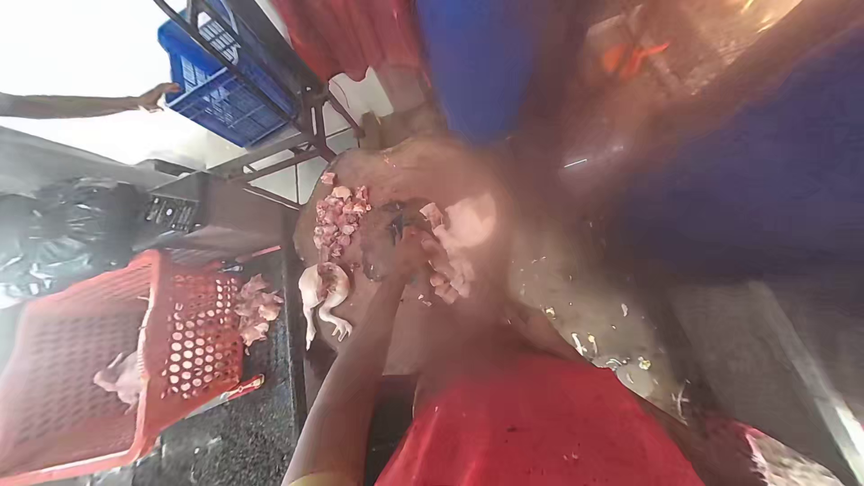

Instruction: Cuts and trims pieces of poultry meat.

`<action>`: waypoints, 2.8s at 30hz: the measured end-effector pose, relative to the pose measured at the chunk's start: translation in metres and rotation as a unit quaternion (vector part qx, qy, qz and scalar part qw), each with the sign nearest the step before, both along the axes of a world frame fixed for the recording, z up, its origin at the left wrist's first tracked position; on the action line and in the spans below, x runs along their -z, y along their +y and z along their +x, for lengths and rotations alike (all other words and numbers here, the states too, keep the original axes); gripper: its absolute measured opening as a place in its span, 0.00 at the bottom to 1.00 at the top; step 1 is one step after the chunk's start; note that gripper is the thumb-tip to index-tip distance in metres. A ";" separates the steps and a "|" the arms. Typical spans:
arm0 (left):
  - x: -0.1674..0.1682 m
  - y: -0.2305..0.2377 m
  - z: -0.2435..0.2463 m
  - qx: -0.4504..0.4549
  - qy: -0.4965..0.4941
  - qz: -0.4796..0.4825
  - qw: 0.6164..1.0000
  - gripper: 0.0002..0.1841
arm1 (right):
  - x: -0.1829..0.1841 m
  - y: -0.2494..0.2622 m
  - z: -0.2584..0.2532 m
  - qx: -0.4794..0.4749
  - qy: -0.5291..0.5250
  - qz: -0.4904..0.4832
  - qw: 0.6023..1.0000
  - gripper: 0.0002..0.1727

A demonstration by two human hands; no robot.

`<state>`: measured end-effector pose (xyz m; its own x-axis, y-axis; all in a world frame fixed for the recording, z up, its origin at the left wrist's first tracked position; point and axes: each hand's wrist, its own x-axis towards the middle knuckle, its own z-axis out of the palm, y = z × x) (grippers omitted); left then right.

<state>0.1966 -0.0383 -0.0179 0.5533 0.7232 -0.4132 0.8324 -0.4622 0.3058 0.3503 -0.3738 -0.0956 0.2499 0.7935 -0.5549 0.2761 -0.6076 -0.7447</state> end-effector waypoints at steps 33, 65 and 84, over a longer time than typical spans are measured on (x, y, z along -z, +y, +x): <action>0.015 -0.087 -0.188 -0.302 -0.271 -0.140 0.903 0.19 | -0.099 0.096 -0.047 -0.076 -0.075 -0.039 0.993 0.29; 0.037 -0.115 -0.182 -0.274 -0.129 -0.065 0.951 0.25 | -0.099 0.147 -0.126 -0.244 -0.109 -0.042 0.963 0.34; 0.010 -0.128 -0.192 -0.339 -0.217 -0.133 0.906 0.23 | -0.126 0.148 -0.125 -0.312 -0.159 0.033 0.936 0.32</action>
